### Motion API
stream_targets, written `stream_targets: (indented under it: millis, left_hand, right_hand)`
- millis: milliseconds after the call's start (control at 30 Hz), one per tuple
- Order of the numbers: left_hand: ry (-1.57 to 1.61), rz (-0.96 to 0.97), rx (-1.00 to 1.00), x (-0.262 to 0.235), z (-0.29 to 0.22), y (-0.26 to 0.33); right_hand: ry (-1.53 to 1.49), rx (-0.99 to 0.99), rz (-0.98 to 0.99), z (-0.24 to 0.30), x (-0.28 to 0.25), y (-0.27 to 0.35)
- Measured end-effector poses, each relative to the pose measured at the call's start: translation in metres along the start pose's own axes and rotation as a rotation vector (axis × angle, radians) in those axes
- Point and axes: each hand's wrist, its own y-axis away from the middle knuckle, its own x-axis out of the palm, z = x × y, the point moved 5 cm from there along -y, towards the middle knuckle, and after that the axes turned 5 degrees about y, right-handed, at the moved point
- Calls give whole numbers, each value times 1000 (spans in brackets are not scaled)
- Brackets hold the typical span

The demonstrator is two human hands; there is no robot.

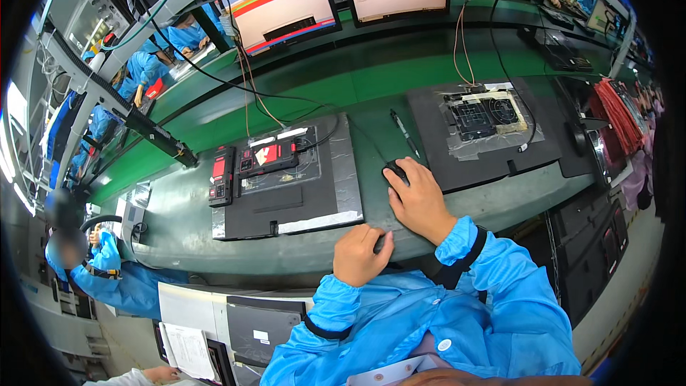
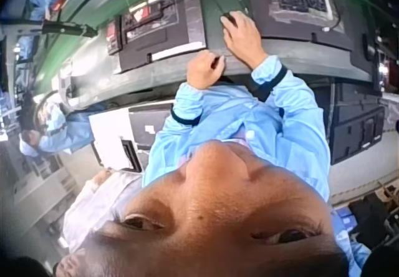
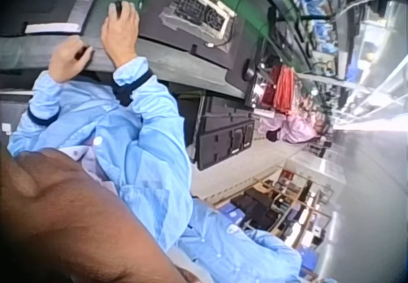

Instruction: Testing and labeling electronic tablets at a factory workstation.

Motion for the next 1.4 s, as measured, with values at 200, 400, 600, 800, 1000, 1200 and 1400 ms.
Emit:
stream_targets:
  millis: [200,400,600,800,1000,1200,1400]
  left_hand:
    - [-11,30,-18,0,-2,0]
    - [-13,0,11,-1,-3,0]
    - [-13,-5,0,-3,-3,0]
    - [206,113,-198,-41,6,-1]
    - [-280,-51,-104,-139,67,-42]
    - [-560,72,-97,-140,159,-84]
    - [-510,128,-225,-125,194,-85]
  right_hand:
    - [7,28,27,-1,-1,0]
    - [1,39,39,-1,-2,0]
    - [-1,25,44,-1,0,1]
    - [-27,-62,63,18,-23,-18]
    - [-230,-212,170,26,-1,-83]
    - [-179,-292,161,37,87,-146]
    - [-179,-315,274,40,121,-159]
